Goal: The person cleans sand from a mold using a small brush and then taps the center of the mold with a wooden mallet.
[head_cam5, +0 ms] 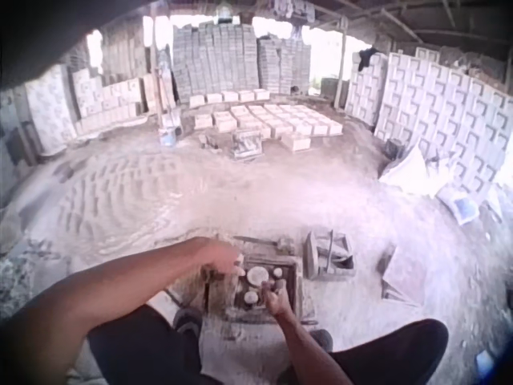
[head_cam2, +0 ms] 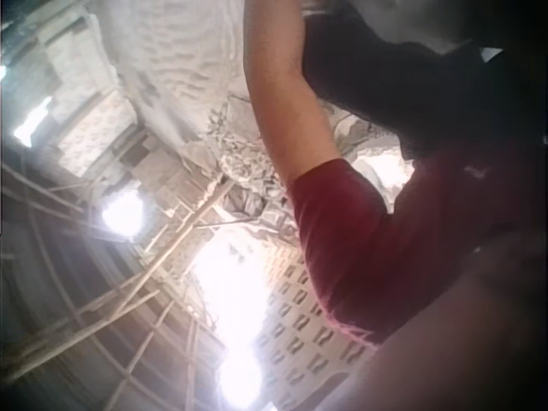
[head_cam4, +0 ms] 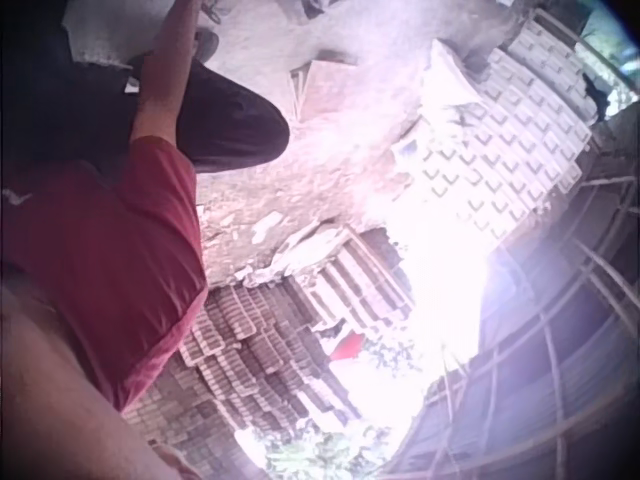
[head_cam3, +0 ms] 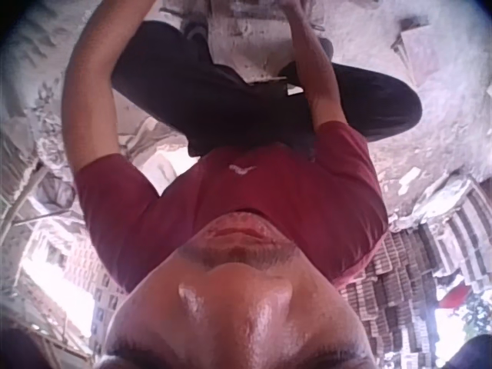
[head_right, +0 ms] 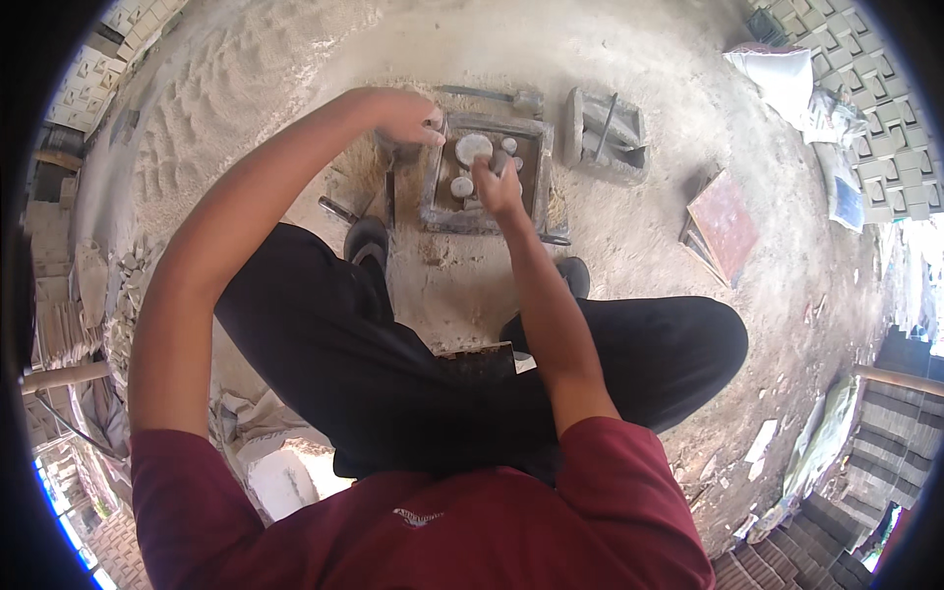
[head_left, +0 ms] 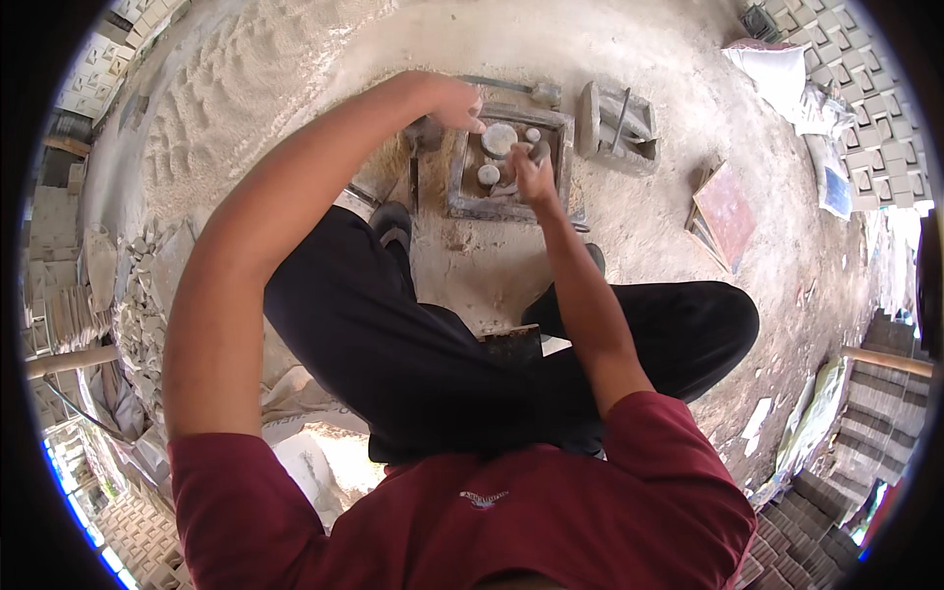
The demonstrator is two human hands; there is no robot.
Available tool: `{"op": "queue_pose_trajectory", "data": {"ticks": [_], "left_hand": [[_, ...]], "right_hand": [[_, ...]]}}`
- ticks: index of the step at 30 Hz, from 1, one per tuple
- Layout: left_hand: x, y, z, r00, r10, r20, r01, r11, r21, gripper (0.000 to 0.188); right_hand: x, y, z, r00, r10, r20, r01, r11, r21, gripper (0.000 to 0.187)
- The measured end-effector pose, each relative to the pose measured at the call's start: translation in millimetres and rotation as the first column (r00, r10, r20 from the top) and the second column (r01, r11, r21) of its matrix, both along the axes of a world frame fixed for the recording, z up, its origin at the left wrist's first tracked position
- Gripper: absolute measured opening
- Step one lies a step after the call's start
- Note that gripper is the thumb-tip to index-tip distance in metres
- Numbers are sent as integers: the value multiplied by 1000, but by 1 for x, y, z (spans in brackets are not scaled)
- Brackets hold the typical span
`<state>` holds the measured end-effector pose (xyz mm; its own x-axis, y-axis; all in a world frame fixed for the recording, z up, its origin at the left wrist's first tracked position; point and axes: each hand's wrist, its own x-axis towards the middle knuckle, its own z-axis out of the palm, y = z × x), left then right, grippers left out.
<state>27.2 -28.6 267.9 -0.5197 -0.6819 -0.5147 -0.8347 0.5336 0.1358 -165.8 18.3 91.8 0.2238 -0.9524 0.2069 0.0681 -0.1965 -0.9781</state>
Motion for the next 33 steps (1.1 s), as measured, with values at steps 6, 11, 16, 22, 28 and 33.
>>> {"op": "queue_pose_trajectory", "data": {"ticks": [6,11,16,22,28,33], "left_hand": [[15,2,-9,998,62,20,-61,998,-19,50],[5,6,13,997,55,53,-56,998,31,52],[18,2,7,995,80,64,-79,997,-11,55],[13,3,6,998,59,-20,-60,997,-44,55],[21,8,6,996,82,-42,-85,994,-66,53],[5,10,-2,999,1,-35,-3,999,-33,54]], "right_hand": [[9,-12,28,983,134,124,-138,990,24,33],[10,13,11,998,9,63,-11,1000,24,34],[10,2,26,987,-7,158,-4,998,69,30],[26,28,3,979,-172,111,177,983,-38,32],[34,29,41,990,-88,114,86,996,24,34],[3,38,14,995,-99,6,99,984,-148,33]]}}
